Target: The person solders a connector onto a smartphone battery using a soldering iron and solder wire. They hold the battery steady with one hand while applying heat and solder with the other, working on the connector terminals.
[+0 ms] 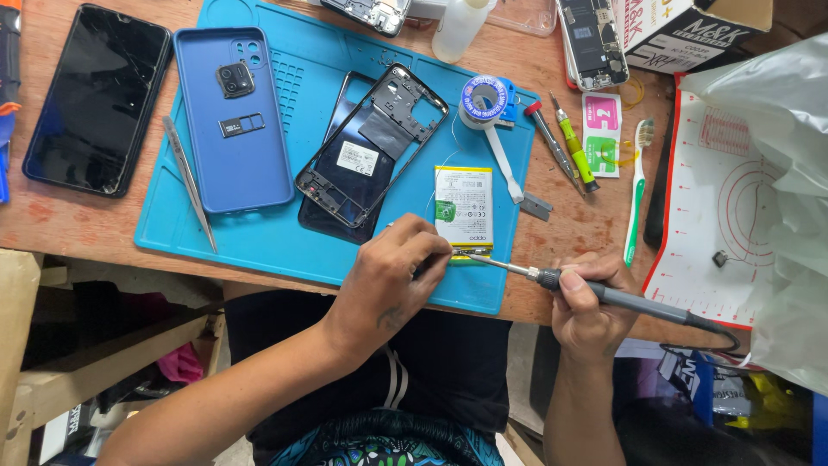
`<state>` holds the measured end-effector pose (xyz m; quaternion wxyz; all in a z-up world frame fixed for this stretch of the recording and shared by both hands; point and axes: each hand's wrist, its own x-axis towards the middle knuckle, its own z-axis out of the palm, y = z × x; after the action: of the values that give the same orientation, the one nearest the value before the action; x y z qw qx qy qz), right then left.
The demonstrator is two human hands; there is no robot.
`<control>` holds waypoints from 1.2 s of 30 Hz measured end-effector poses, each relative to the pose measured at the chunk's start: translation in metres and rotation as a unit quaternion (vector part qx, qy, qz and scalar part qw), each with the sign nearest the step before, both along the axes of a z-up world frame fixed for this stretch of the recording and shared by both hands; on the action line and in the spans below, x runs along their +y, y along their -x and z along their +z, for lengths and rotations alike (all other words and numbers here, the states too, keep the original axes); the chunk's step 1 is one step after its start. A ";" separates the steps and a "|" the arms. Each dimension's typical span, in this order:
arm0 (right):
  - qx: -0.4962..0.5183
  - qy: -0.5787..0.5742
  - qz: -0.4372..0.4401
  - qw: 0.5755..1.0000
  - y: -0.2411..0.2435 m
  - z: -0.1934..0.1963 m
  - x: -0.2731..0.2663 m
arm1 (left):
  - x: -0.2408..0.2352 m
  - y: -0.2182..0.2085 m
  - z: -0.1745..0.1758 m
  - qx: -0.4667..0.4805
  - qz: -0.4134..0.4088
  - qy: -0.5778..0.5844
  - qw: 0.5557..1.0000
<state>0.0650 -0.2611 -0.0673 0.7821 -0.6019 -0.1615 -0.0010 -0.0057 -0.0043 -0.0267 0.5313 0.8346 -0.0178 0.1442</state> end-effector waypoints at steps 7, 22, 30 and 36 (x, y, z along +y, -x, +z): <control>0.002 0.023 -0.011 1.000 0.002 -0.001 -0.001 | -0.002 -0.002 -0.001 0.007 0.008 0.001 1.000; -0.033 0.021 0.013 0.999 0.001 -0.004 -0.002 | -0.002 0.000 -0.002 -0.014 0.005 -0.018 1.000; -0.059 0.076 0.012 0.995 0.005 0.005 0.000 | -0.003 0.000 -0.004 -0.009 0.006 -0.031 0.999; -0.090 0.129 -0.018 0.987 0.010 0.012 0.000 | -0.004 0.000 -0.005 -0.004 0.009 -0.032 0.999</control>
<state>0.0549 -0.2608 -0.0558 0.6798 -0.6981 -0.2195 -0.0484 -0.0056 -0.0083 -0.0315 0.5033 0.8505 -0.0170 0.1522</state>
